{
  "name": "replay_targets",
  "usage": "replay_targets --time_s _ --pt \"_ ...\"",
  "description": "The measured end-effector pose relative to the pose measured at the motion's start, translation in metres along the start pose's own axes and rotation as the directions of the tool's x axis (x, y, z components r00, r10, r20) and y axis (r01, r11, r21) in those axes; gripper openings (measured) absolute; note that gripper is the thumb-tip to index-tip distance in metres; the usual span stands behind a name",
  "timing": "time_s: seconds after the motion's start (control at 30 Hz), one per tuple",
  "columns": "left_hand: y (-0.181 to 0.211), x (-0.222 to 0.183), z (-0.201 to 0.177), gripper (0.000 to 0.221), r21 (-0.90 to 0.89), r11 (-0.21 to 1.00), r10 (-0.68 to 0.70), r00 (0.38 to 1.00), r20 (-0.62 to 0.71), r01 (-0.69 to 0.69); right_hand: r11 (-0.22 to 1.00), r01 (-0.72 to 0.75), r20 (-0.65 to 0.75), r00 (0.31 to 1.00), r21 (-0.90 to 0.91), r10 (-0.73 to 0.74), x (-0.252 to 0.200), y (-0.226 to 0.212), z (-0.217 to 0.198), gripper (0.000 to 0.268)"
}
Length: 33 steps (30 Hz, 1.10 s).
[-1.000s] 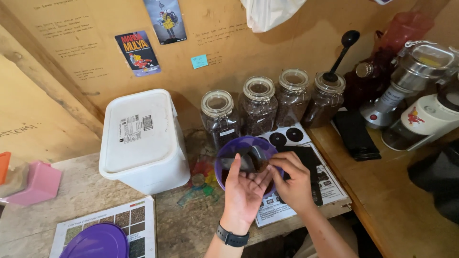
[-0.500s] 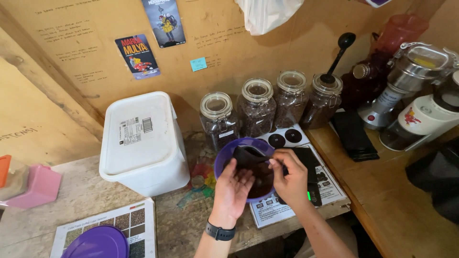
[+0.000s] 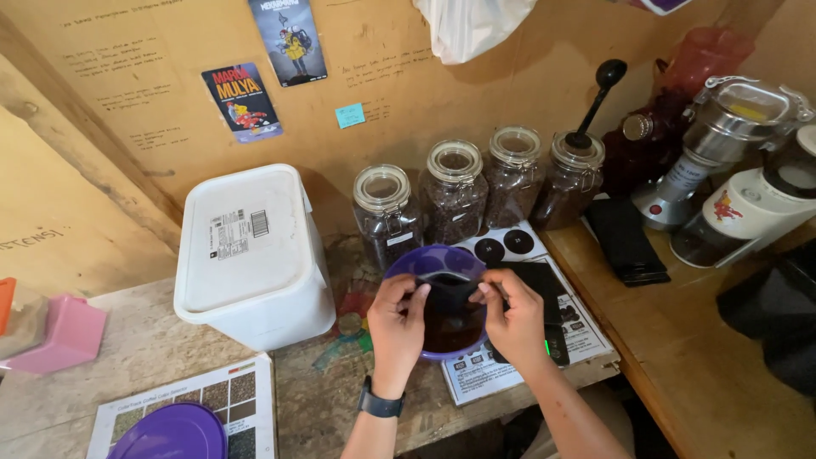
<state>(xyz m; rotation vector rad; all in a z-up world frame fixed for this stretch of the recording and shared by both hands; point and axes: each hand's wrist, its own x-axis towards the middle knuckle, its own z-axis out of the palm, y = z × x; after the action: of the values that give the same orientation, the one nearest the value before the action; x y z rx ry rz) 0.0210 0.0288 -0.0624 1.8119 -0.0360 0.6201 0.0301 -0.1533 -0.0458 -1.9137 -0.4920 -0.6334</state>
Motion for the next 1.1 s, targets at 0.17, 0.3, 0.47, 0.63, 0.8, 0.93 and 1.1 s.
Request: replay_targets --time_s 0.17,0.3,0.47,0.63,0.8,0.93,1.1 --pt "0.013 0.000 0.003 0.005 -0.020 1.000 -0.022 0.998 0.056 0.023 1.000 -0.007 -0.032 0.999 0.002 0.007 -0.002 -0.001 0.004 0.011" --pt "0.006 0.001 -0.006 0.006 -0.181 0.982 -0.063 0.998 -0.007 0.061 1.000 -0.021 -0.043 0.999 0.005 0.021 -0.001 -0.004 -0.006 0.008" --pt "0.013 -0.003 0.002 0.005 -0.121 0.991 -0.048 0.997 0.057 0.055 0.999 0.031 -0.046 0.998 -0.018 -0.031 -0.002 -0.004 0.001 0.011" --pt "0.010 -0.003 -0.003 0.006 -0.202 0.975 -0.087 0.996 0.023 0.090 1.000 -0.004 -0.072 0.997 -0.016 0.003 -0.001 -0.007 -0.004 0.007" --pt "0.011 -0.004 -0.006 0.007 -0.158 0.985 -0.064 0.998 0.020 0.067 0.999 0.034 -0.055 0.998 -0.011 -0.034 -0.003 -0.007 -0.004 0.008" --pt "-0.003 -0.008 -0.003 0.008 -0.220 0.970 -0.105 0.994 -0.002 0.102 0.999 -0.029 -0.056 0.998 0.031 0.030 -0.006 -0.008 -0.001 0.007" --pt "-0.006 -0.012 0.001 0.010 -0.239 0.965 -0.118 0.993 -0.029 0.108 0.986 -0.140 0.017 0.990 0.089 0.139 -0.015 0.005 0.001 0.007"
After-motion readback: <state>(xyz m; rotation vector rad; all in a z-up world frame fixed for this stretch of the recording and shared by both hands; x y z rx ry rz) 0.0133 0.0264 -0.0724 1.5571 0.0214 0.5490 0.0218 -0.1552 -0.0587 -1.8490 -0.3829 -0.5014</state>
